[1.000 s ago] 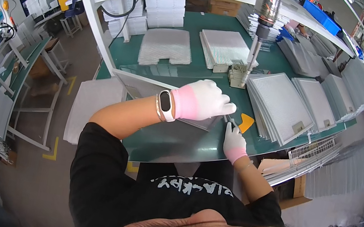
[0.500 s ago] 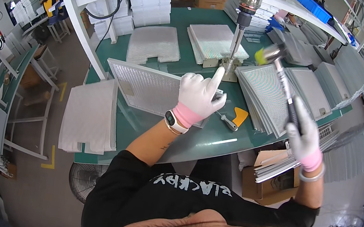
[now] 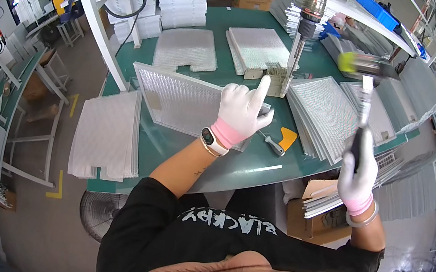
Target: Assembling air filters by attaching metal frame pieces to mesh screens and securing them with a mallet.
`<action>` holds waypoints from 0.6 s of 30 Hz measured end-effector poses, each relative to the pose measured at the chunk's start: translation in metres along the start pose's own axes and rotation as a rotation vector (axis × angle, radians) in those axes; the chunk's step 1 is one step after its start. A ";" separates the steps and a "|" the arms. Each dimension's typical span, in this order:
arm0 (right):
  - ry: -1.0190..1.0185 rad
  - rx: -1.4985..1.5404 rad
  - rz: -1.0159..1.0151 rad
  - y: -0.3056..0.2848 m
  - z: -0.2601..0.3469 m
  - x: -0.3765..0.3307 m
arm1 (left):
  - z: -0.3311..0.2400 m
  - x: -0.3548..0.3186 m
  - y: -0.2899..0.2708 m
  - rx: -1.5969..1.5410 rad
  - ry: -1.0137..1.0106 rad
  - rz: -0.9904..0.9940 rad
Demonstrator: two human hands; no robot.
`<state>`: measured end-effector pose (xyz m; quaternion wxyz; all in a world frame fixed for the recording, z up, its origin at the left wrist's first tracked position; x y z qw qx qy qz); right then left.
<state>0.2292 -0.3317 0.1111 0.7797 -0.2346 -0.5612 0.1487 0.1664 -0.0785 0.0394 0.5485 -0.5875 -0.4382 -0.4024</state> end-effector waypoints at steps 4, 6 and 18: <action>-0.086 -0.068 0.236 0.029 0.016 -0.011 | 0.001 -0.001 0.009 -0.006 0.012 -0.031; -0.043 -0.245 0.688 0.048 0.011 -0.021 | 0.002 -0.004 0.014 0.015 -0.004 -0.015; 0.235 0.087 0.538 0.076 -0.020 -0.055 | 0.000 -0.005 0.007 -0.027 0.008 -0.022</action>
Point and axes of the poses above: each hand's wrist, its own x-axis towards the middle knuckle, its own y-axis out of the palm, z = x × y, the point moved 5 cm from there along x, towards the middle knuckle, and after that the axes turned 8 degrees about -z, right-handed, at the moved point
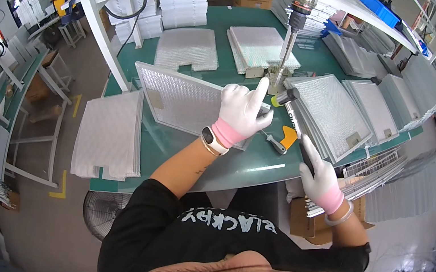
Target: Assembling air filters by attaching metal frame pieces to mesh screens and securing them with a mallet.
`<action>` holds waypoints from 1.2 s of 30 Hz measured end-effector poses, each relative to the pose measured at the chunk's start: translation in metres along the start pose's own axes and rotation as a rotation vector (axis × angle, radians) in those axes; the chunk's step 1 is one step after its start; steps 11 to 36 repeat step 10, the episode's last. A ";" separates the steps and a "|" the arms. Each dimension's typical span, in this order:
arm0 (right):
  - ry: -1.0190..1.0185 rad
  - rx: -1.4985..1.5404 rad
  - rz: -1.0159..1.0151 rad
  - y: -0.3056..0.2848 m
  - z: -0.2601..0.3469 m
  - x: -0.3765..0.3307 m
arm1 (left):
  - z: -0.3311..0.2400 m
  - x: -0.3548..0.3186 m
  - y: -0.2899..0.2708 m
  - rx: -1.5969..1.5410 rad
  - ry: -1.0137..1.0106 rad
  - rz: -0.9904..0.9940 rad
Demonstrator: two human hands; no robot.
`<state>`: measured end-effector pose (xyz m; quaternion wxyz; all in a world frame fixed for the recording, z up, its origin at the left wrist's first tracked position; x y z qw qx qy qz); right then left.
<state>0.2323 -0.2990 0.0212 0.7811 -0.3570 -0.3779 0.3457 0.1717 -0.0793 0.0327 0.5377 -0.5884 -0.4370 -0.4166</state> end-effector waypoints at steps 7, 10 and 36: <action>0.140 0.144 0.035 0.127 -0.057 0.005 | 0.006 -0.003 -0.059 -0.278 0.076 -0.072; 0.208 0.014 0.242 0.169 -0.062 0.013 | 0.061 -0.039 -0.083 -0.728 -0.427 -0.206; 0.208 0.014 0.242 0.169 -0.062 0.013 | 0.061 -0.039 -0.083 -0.728 -0.427 -0.206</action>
Point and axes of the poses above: each hand's wrist, its own x-axis towards the middle knuckle, its own y-axis out of the palm, z = x × y, the point moved 5 cm from there along x, towards the middle knuckle, and after that the axes turned 8 degrees about -z, right-handed, at the moved point
